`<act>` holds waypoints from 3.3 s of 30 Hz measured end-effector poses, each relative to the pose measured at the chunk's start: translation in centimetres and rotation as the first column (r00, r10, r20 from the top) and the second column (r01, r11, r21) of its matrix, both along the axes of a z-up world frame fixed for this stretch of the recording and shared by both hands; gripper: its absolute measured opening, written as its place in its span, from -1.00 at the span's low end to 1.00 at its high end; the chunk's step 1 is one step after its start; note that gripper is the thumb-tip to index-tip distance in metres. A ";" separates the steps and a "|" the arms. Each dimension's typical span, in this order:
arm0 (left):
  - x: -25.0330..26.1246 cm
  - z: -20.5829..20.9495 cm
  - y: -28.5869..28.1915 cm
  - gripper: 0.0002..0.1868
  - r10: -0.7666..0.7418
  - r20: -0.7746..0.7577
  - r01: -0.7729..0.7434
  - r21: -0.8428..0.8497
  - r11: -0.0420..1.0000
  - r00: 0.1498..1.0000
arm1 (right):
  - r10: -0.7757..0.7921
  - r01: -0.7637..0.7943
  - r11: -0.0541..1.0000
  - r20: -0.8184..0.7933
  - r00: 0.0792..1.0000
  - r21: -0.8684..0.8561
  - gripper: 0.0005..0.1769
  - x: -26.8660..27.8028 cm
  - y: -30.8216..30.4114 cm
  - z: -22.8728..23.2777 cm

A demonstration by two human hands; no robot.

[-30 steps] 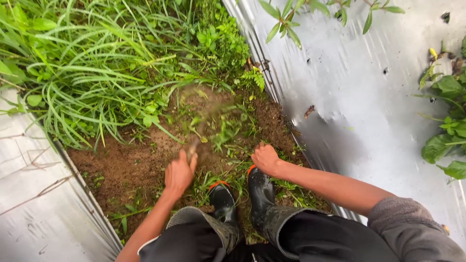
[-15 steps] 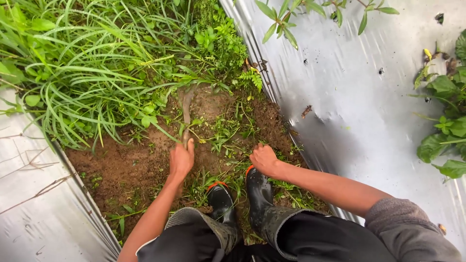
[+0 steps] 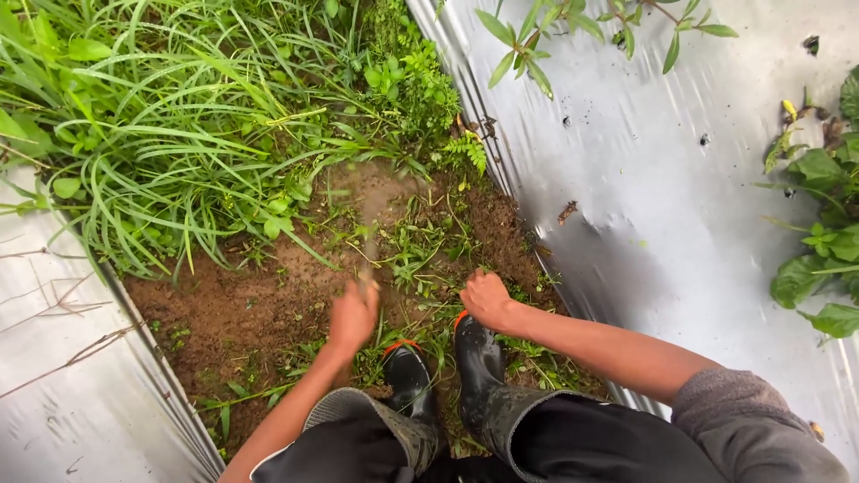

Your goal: The person uses a small hand hoe to loosen the soil and remove weeds from a narrow strip of ground between two plastic-covered garden beds. They repeatedly scrape the tool along the soil surface and pull out the uprooted vegetation by hand.

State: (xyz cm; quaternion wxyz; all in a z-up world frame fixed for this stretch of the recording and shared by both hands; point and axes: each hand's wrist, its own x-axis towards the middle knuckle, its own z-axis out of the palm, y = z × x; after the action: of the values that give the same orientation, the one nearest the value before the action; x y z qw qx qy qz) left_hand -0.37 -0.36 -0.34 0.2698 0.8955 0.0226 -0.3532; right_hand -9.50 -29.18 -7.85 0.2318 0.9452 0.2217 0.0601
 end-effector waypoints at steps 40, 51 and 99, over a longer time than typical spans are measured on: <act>-5.6 -2.6 7.0 -0.46 0.474 0.212 -0.491 0.033 0.870 0.854 | 0.073 -0.028 0.989 -0.313 0.947 0.148 -0.83 4.7 3.0 2.4; -6.7 -2.0 8.1 -0.41 0.453 0.066 -0.457 0.068 0.887 0.889 | 0.258 -0.100 0.922 -0.401 0.879 0.374 -0.78 12.6 6.5 3.8; 14.7 13.7 -11.5 -0.42 0.310 0.124 -0.326 0.139 0.935 0.943 | 0.200 -0.112 0.965 -0.387 0.900 0.238 -0.68 18.9 -5.1 6.9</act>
State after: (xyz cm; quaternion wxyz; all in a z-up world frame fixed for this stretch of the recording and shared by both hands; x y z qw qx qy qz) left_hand 14.37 -11.86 13.31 0.2525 0.9151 0.1814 -0.2567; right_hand 9.36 -34.31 -0.94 0.0737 0.9351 0.3329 -0.0967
